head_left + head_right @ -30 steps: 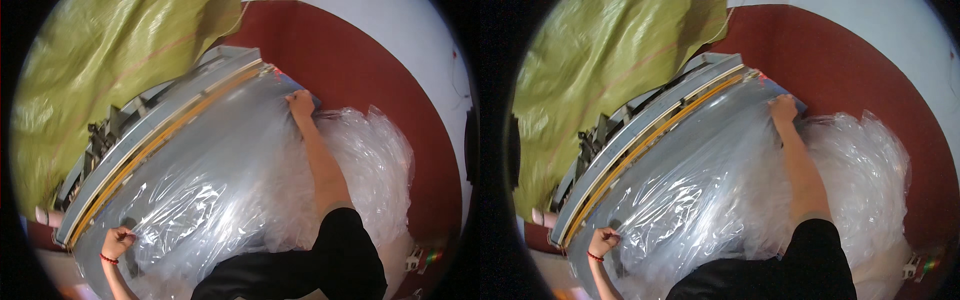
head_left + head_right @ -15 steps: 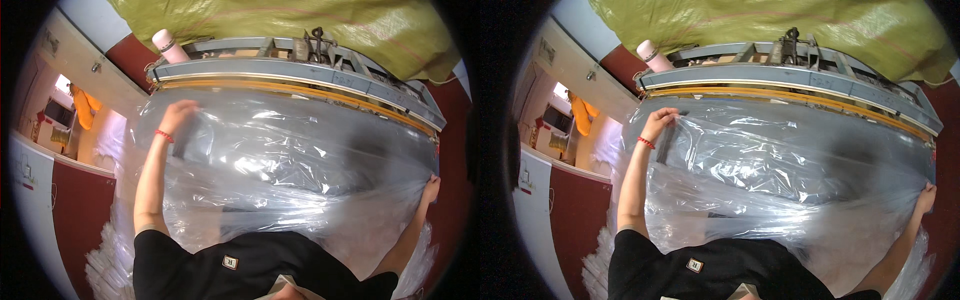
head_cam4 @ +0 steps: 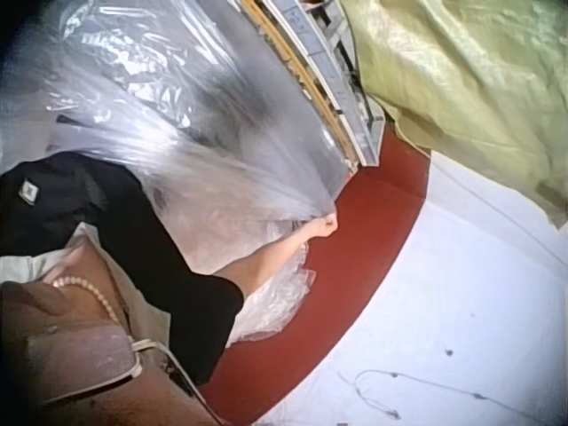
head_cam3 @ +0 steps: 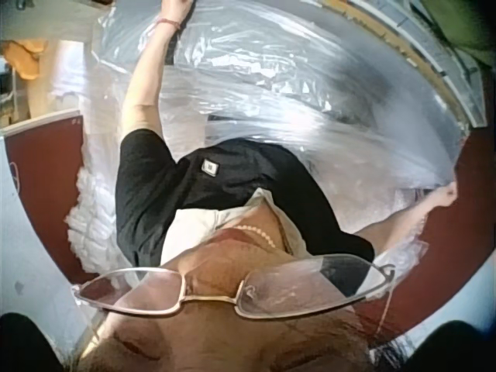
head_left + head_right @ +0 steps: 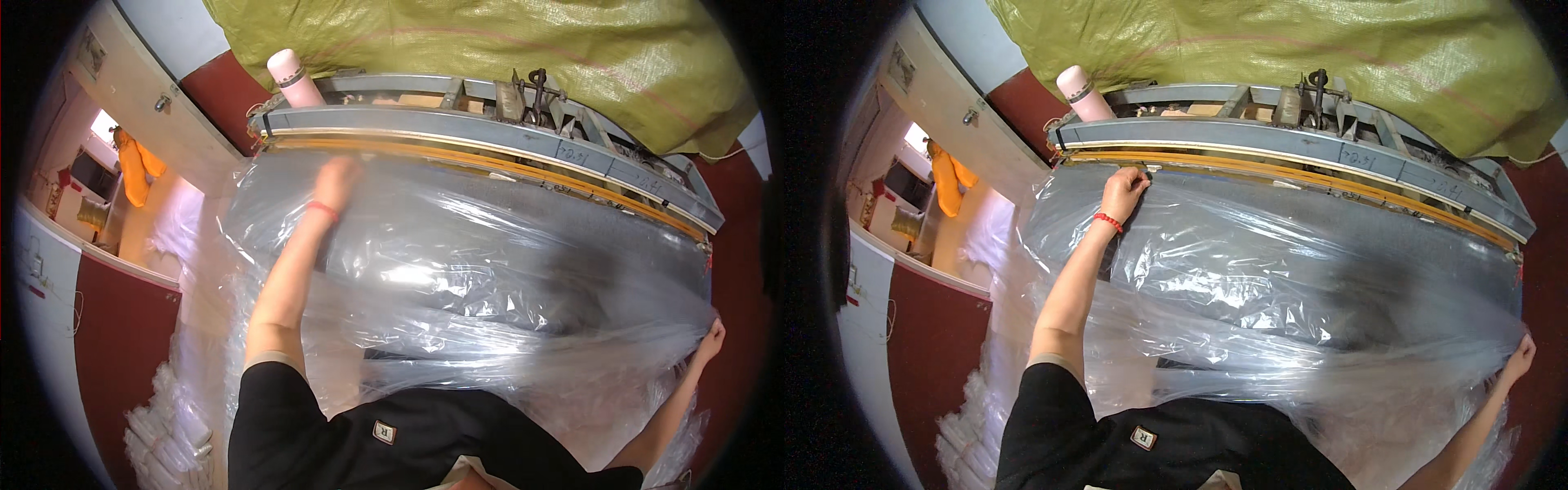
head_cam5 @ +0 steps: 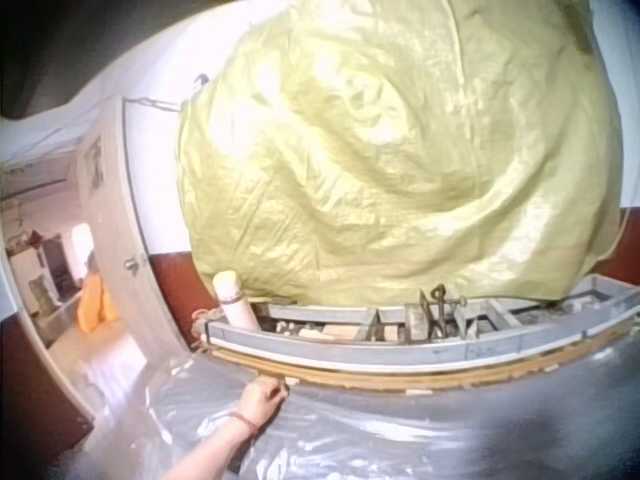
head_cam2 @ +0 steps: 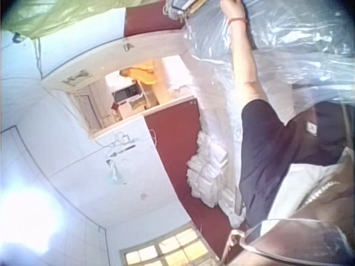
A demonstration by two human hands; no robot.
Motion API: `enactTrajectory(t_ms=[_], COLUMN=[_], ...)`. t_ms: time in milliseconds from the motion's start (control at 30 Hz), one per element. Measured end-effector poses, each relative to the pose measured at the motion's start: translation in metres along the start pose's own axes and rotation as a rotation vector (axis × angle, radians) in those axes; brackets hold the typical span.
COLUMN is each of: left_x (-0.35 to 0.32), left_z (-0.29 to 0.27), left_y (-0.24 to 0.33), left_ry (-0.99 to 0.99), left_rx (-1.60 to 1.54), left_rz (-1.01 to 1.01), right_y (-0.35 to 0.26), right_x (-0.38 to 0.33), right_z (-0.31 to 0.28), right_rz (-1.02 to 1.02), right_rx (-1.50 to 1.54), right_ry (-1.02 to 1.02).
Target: Manually aligning and preparing thin plastic film on an industrial heat-sealing machine.
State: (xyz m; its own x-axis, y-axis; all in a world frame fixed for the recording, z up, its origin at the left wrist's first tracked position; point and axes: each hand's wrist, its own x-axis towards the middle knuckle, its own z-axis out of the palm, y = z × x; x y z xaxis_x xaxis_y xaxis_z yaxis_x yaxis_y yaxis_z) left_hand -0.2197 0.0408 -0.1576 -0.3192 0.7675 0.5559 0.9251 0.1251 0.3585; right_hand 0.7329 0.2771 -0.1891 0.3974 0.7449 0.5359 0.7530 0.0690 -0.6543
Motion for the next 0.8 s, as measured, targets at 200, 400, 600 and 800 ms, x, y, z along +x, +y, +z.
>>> enactTrajectory(t_ms=[200,400,600,800], left_x=[-0.005,0.002,0.012,0.030], left_z=[-0.013,-0.010,-0.001,0.012], left_y=[0.012,0.010,-0.098,-0.128], left_ry=[-0.035,0.076,0.386,0.488], left_rx=[0.017,-0.045,-0.453,-0.639], left_rz=[0.062,0.003,-0.467,-0.567], right_y=[-0.016,-0.079,-0.154,-0.186], right_x=[-0.009,-0.016,0.014,-0.012], right_z=[-0.016,0.010,0.117,0.200], right_rz=[-0.004,0.112,-0.233,-0.008], right_rx=[0.084,0.174,-0.356,0.310], right_ry=[-0.003,-0.013,0.057,0.122])
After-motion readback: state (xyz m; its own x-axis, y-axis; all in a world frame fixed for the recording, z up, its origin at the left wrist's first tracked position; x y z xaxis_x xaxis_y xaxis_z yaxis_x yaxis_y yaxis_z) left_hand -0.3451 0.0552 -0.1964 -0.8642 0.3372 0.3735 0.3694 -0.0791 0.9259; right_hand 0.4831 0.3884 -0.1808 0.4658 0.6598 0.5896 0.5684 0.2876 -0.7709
